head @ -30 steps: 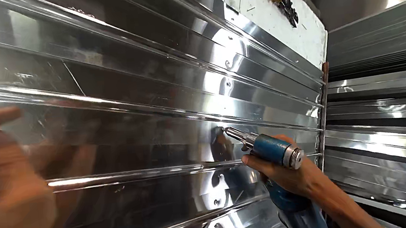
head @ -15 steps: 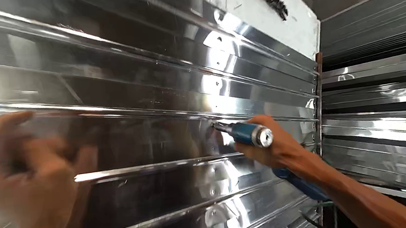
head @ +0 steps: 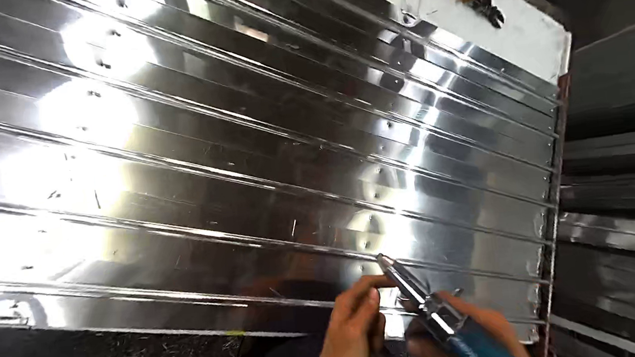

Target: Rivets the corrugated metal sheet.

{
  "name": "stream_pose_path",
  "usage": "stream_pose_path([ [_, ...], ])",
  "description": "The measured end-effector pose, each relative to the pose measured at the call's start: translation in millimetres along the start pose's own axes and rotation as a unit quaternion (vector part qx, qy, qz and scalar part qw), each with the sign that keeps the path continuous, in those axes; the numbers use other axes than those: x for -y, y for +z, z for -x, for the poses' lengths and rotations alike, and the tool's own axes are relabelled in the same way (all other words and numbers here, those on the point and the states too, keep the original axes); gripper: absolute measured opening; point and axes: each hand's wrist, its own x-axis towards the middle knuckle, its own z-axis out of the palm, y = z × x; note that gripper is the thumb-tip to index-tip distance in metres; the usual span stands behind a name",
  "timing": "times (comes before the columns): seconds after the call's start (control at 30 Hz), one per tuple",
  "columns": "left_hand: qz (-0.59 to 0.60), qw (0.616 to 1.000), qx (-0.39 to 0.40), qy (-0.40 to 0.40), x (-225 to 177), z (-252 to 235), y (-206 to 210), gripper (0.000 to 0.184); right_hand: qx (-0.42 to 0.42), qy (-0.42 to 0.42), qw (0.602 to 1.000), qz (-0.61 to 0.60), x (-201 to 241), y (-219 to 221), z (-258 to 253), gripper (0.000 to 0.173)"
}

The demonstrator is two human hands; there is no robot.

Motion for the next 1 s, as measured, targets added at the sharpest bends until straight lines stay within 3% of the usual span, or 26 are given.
stream_pose_path([
  [0.13, -0.104, 0.989, 0.063, 0.083, 30.3, 28.2, 8.5, 0.032, -0.053, -0.03, 0.998, 0.021, -9.8, 39.9, 30.8, 0.045],
  [0.27, -0.103, 0.989, 0.072, 0.072, 37.6, 40.2, 9.5, 0.037, -0.087, -0.08, 0.991, 0.059, -14.1, 52.5, 46.4, 0.037],
  [0.33, -0.164, 0.98, 0.075, 0.083, 36.3, 43.4, 7.0, 0.034, -0.122, -0.079, 0.989, 0.024, -18.0, 55.2, 53.4, 0.036],
  [0.43, -0.375, 0.918, 0.074, 0.104, 22.8, 54.3, 7.1, 0.032, -0.197, -0.05, 0.979, -0.031, -25.6, 50.4, 59.6, 0.034],
  [0.5, -0.487, 0.859, 0.119, 0.109, 15.5, 62.7, 12.4, 0.027, -0.194, -0.038, 0.98, -0.004, -29.2, 40.5, 60.5, 0.031],
  [0.57, -0.514, 0.838, 0.148, 0.112, 18.3, 64.2, 18.8, 0.031, -0.166, -0.037, 0.985, 0.003, -31.1, 35.5, 63.2, 0.03],
  [0.63, -0.467, 0.863, 0.143, 0.127, 19.7, 59.6, 19.7, 0.03, -0.174, -0.052, 0.983, -0.012, -28.7, 37.7, 67.4, 0.031],
  [0.7, -0.36, 0.913, 0.113, 0.155, 14.5, 52.8, 14.5, 0.026, -0.226, -0.095, 0.969, -0.005, -26.6, 42.2, 67.7, 0.031],
  [0.8, -0.065, 0.99, 0.005, 0.126, -2.5, 44.0, 6.6, 0.022, -0.229, -0.111, 0.967, 0.006, -29.9, 44.9, 65.4, 0.027],
  [0.9, 0.117, 0.987, -0.085, 0.068, -28.1, 30.0, 2.5, 0.024, -0.167, -0.072, 0.983, 0.02, -25.1, 42.3, 60.2, 0.024],
  [1.0, 0.13, 0.983, -0.121, 0.041, -35.7, 21.7, 0.7, 0.025, -0.136, -0.114, 0.984, 0.032, -17.5, 39.3, 55.5, 0.029],
])
